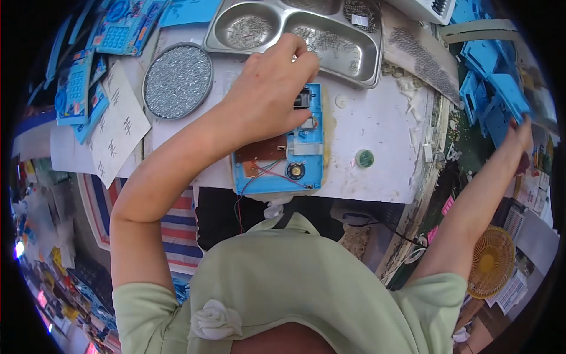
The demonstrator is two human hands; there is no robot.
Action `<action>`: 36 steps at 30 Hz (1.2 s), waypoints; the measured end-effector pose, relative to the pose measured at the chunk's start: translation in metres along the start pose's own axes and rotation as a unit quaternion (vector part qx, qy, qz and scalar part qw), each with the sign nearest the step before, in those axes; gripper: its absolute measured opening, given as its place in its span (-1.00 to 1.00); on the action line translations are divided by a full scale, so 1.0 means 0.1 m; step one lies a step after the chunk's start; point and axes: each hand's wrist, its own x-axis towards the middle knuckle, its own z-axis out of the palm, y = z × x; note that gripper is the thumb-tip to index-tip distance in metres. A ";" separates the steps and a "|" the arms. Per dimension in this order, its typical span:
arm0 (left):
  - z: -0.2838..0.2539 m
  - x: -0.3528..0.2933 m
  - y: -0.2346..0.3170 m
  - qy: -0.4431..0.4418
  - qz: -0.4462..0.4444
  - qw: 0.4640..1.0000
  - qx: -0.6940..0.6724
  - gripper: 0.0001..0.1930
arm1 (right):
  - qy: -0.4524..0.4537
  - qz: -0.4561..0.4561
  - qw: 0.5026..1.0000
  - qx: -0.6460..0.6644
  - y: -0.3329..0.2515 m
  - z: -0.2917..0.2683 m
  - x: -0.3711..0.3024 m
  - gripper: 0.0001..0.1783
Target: Assembling electronic components into a blue toy casing, soldering wires, and using an electric screwdriver to fasten the shell.
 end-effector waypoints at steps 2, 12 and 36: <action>0.01 -0.06 -0.02 0.008 0.004 1.000 0.020 -0.52 | 0.018 -0.035 0.996 0.082 -0.25 -0.06 -0.91 -0.67; -0.65 -0.07 0.27 -0.050 -0.017 0.958 -0.281 -0.37 | -0.390 0.062 0.917 0.052 -0.75 0.12 -4.36 -0.41; -0.08 -1.03 0.34 0.091 -0.222 0.966 -0.098 -0.27 | -0.602 -0.121 0.762 -0.204 -0.10 0.45 -5.31 -0.38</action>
